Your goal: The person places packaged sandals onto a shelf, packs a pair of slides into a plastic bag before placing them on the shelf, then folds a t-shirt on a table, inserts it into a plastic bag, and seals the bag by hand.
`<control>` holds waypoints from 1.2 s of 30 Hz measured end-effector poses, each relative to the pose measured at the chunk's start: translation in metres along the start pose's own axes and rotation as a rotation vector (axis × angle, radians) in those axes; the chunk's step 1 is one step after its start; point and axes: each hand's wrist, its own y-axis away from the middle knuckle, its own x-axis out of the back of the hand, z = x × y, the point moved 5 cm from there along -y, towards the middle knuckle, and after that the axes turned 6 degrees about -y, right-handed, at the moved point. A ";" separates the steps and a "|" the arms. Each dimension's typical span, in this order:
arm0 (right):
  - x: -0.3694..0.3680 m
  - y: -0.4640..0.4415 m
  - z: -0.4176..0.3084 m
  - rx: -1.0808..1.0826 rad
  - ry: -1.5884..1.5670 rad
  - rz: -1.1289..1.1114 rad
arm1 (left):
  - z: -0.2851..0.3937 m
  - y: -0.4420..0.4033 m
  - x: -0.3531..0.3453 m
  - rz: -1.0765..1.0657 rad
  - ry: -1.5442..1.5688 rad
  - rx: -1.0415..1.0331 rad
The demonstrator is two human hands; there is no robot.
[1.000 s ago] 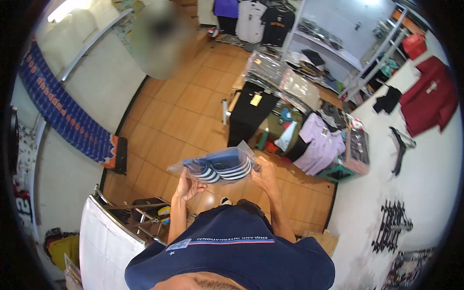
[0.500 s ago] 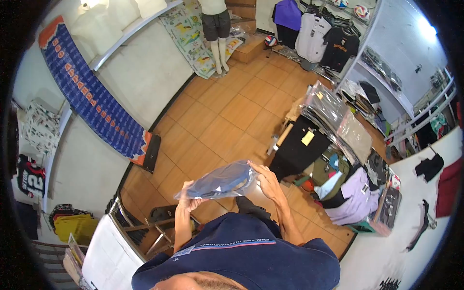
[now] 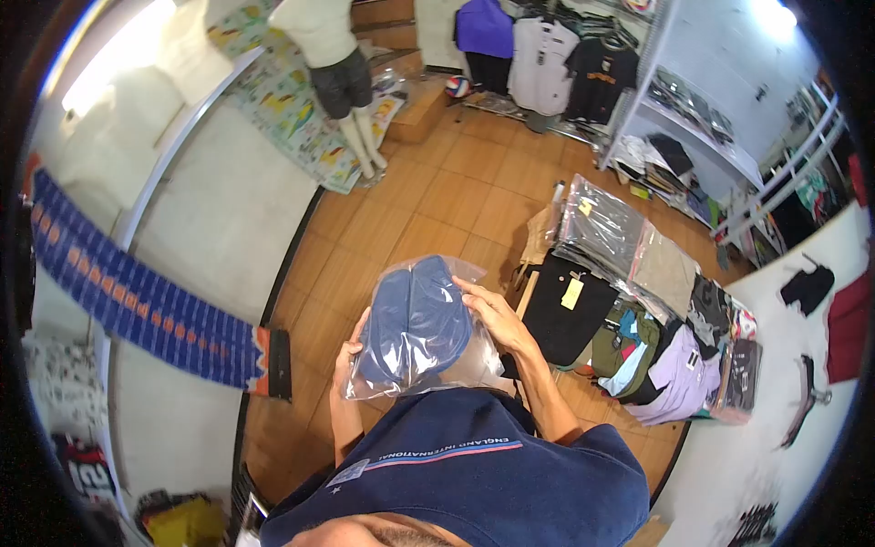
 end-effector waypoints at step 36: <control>0.257 -0.291 0.016 0.028 -0.484 1.053 | 0.029 -0.603 -0.049 -0.414 -0.355 0.301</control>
